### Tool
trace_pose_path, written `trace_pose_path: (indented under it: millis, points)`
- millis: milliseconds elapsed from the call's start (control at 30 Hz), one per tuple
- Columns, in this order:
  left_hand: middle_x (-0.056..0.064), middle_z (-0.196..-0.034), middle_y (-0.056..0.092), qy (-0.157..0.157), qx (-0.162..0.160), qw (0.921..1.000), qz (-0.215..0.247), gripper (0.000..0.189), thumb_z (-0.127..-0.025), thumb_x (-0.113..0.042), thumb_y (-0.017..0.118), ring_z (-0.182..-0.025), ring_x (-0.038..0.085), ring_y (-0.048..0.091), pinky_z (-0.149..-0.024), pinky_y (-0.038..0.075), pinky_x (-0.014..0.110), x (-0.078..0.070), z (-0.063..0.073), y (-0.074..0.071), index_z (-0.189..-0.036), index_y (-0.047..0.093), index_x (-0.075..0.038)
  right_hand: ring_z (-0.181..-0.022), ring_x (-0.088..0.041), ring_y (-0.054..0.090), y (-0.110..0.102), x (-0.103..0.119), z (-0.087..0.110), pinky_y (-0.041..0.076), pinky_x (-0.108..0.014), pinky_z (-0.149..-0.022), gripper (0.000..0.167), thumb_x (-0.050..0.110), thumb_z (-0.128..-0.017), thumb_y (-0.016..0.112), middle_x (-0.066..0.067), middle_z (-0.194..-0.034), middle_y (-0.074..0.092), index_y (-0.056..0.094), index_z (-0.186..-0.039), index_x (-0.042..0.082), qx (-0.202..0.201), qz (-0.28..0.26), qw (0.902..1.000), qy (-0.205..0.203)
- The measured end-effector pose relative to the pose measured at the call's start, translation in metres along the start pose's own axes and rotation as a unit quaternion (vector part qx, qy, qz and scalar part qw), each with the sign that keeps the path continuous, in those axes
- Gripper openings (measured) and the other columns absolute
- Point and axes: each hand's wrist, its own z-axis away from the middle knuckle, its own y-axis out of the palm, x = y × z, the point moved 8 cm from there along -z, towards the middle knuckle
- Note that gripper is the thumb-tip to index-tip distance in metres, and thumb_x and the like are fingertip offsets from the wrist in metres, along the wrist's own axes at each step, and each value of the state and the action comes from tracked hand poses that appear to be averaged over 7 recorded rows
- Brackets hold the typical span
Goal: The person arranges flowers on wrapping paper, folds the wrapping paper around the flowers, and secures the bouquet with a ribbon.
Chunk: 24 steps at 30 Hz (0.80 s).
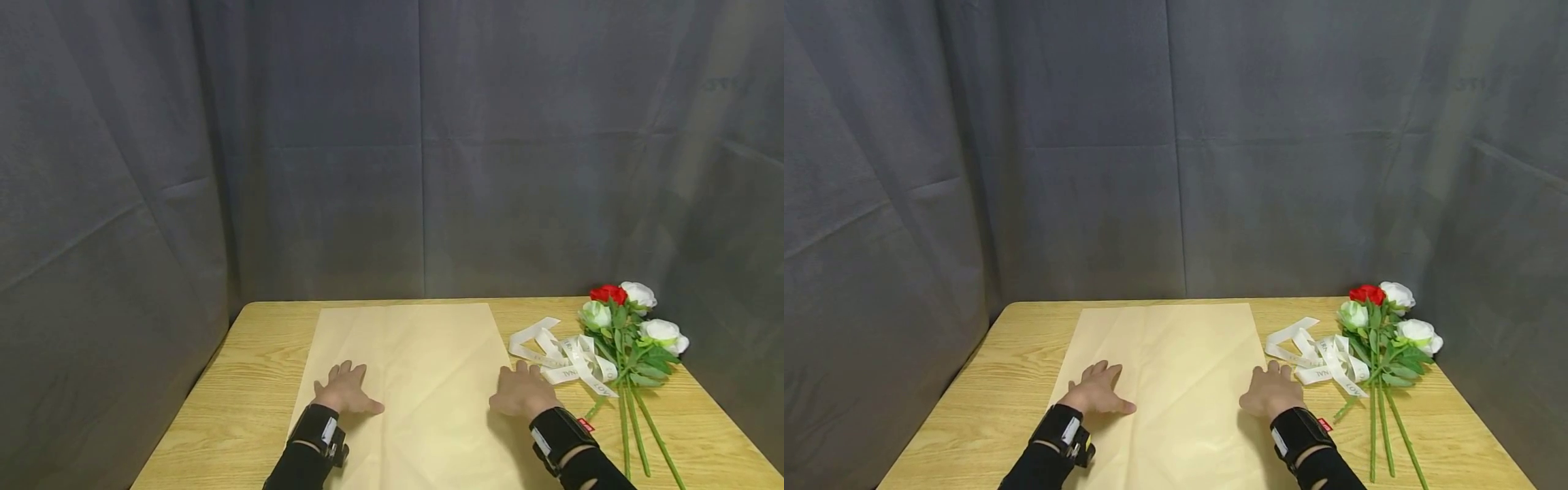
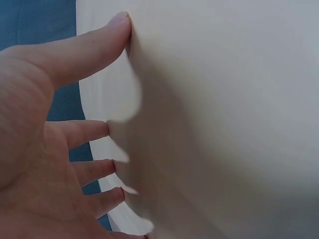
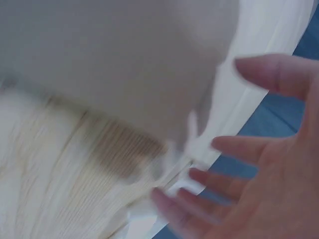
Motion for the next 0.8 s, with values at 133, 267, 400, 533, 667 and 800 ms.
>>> trace_pose_path:
  millis: [133,267,400,533,667,800]
  points:
    - [0.026,-0.160,0.028,0.002,0.002,1.0000,-0.001,0.094,-0.076,-0.044,0.087,-0.149,0.051,0.016,-0.109,0.005,0.080,-0.001,0.001,0.002,-0.152,0.045,-0.006,-0.141,-0.061,0.023,0.015,0.013,-0.002,0.030,-0.075,-0.104,0.084,0.039,-0.085,0.077,-0.040,-0.153,0.028,0.043,-0.148,-0.006,0.030,-0.039,0.9980,-0.040]
    - [0.026,-0.160,0.028,0.006,0.003,1.0000,0.002,0.094,-0.077,-0.044,0.087,-0.148,0.051,0.016,-0.109,0.006,0.080,-0.003,0.002,0.002,-0.152,0.045,-0.005,-0.143,-0.061,0.018,0.024,0.013,0.000,0.024,-0.077,-0.107,0.093,0.045,-0.083,0.080,-0.039,-0.157,0.022,0.040,-0.152,-0.004,0.052,-0.049,0.9967,-0.038]
    - [0.026,-0.161,0.027,0.002,0.002,1.0000,0.005,0.094,-0.077,-0.044,0.087,-0.149,0.051,0.016,-0.110,0.005,0.079,-0.002,0.004,0.000,-0.152,0.045,-0.006,-0.143,-0.060,0.020,0.024,0.012,0.000,0.023,-0.075,-0.109,0.092,0.045,-0.082,0.081,-0.039,-0.156,0.024,0.042,-0.150,-0.005,0.046,-0.049,0.9969,-0.041]
    - [0.026,-0.161,0.026,0.002,0.004,1.0000,0.008,0.095,-0.077,-0.044,0.087,-0.149,0.051,0.015,-0.110,0.005,0.079,0.000,0.005,0.000,-0.152,0.043,-0.006,-0.143,-0.060,0.021,0.024,0.012,-0.001,0.022,-0.074,-0.110,0.093,0.045,-0.082,0.081,-0.039,-0.156,0.024,0.042,-0.150,-0.005,0.048,-0.047,0.9968,-0.043]
    - [0.026,-0.161,0.026,0.001,0.005,1.0000,0.008,0.095,-0.077,-0.044,0.087,-0.149,0.050,0.015,-0.110,0.005,0.079,0.001,0.005,0.000,-0.153,0.043,-0.006,-0.142,-0.061,0.021,0.024,0.013,0.000,0.019,-0.074,-0.111,0.092,0.045,-0.084,0.079,-0.039,-0.156,0.025,0.041,-0.149,-0.007,0.049,-0.036,0.9971,-0.046]
    - [0.026,-0.161,0.027,0.000,0.002,1.0000,0.001,0.095,-0.077,-0.044,0.086,-0.149,0.050,0.016,-0.110,0.006,0.079,-0.002,0.004,-0.003,-0.153,0.043,-0.006,-0.137,-0.059,0.034,0.018,0.022,-0.001,0.027,-0.071,-0.110,0.083,0.041,-0.083,0.081,-0.040,-0.146,0.040,0.049,-0.141,-0.008,0.019,0.001,0.9985,-0.050]
